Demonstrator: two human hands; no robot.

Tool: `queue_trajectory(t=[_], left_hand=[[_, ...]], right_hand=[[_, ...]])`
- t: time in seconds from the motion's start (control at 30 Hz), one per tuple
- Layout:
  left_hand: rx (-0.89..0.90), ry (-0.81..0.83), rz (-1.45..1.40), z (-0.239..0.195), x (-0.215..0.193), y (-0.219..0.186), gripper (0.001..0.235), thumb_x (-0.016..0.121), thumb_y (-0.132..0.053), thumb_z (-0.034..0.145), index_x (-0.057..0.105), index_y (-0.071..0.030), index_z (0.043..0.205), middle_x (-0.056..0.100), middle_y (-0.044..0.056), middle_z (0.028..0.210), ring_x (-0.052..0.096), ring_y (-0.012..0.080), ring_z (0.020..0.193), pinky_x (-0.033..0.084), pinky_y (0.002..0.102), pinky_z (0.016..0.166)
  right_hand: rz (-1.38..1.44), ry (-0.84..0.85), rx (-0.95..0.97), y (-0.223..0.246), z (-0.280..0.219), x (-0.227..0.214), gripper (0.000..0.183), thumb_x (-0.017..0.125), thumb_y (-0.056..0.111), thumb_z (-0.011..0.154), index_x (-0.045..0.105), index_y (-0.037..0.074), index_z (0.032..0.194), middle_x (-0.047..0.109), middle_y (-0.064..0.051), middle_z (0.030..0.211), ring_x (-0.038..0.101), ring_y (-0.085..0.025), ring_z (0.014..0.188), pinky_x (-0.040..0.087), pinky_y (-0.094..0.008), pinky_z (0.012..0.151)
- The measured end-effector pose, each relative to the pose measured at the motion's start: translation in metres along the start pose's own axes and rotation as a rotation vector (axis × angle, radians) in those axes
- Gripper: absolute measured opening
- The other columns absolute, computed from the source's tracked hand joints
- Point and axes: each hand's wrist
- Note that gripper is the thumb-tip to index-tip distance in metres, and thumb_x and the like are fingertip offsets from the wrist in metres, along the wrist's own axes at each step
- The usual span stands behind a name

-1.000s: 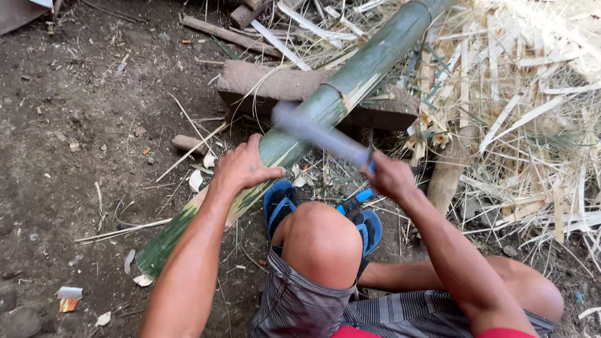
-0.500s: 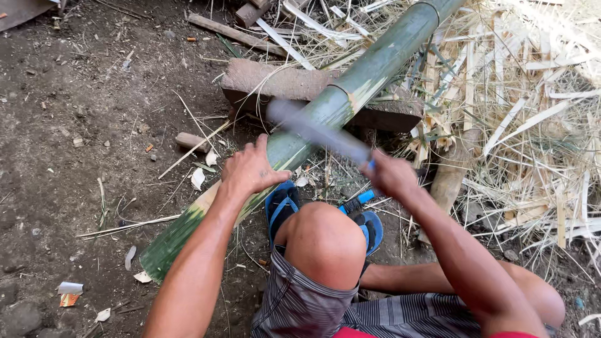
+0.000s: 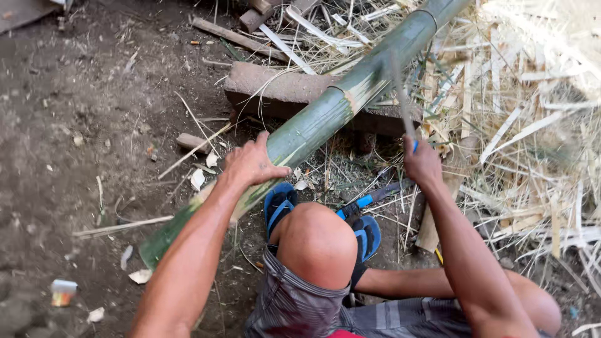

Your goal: The person sits on the ground and uses a machete to shave the outer layer of a bamboo pole resting on a brick. The person repeatedly strikes the bamboo with the machete to remove the green outer skin, creating a pile of shavings.

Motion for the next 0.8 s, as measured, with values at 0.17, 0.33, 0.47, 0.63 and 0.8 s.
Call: queue_trajectory(t=[0.17, 0.33, 0.47, 0.63, 0.8], left_hand=[[0.097, -0.369, 0.331, -0.001, 0.011, 0.009, 0.129, 0.086, -0.073, 0.06, 0.029, 0.0, 0.15, 0.054, 0.031, 0.126, 0.063, 0.0436, 0.108, 0.054, 0.055, 0.085], [0.005, -0.21, 0.121, 0.013, 0.004, 0.011, 0.12, 0.089, -0.068, 0.059, 0.036, -0.002, 0.143, 0.053, 0.027, 0.131, 0.063, 0.0428, 0.113, 0.057, 0.053, 0.086], [0.022, -0.212, 0.122, 0.014, 0.0, 0.013, 0.113, 0.084, -0.071, 0.064, 0.041, -0.003, 0.144, 0.062, 0.026, 0.124, 0.067, 0.0423, 0.109, 0.057, 0.055, 0.086], [0.016, -0.192, 0.163, 0.011, 0.003, 0.016, 0.109, 0.08, -0.074, 0.067, 0.045, -0.002, 0.14, 0.065, 0.026, 0.122, 0.069, 0.0401, 0.107, 0.059, 0.052, 0.084], [0.032, -0.234, 0.166, 0.017, -0.007, 0.011, 0.115, 0.082, -0.071, 0.064, 0.04, -0.003, 0.145, 0.064, 0.027, 0.117, 0.069, 0.0407, 0.101, 0.059, 0.051, 0.081]], right_hand=[[-0.029, 0.146, -0.085, 0.024, -0.044, 0.013, 0.056, 0.047, 0.055, 0.102, 0.051, 0.0, 0.113, 0.068, -0.033, 0.085, 0.067, -0.053, 0.082, 0.051, -0.061, 0.076], [0.03, 0.186, -0.159, 0.073, -0.068, 0.007, 0.052, 0.047, 0.052, 0.103, 0.046, 0.002, 0.114, 0.068, -0.032, 0.083, 0.067, -0.053, 0.079, 0.051, -0.061, 0.071], [-0.029, 0.358, -0.286, 0.097, -0.074, 0.007, 0.049, 0.047, 0.051, 0.102, 0.046, 0.005, 0.117, 0.07, -0.029, 0.079, 0.069, -0.05, 0.075, 0.052, -0.06, 0.068], [-0.054, 0.255, -0.341, 0.092, -0.054, 0.017, 0.046, 0.051, 0.051, 0.102, 0.051, 0.006, 0.11, 0.07, -0.027, 0.082, 0.068, -0.049, 0.077, 0.053, -0.059, 0.067], [-0.064, 0.376, -0.369, 0.075, -0.039, 0.041, 0.049, 0.05, 0.052, 0.099, 0.053, 0.007, 0.114, 0.07, -0.03, 0.079, 0.07, -0.049, 0.075, 0.054, -0.059, 0.072]])
Point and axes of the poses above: each hand's wrist, its own z-axis towards the middle knuckle, its own x-axis out of the palm, y = z × x
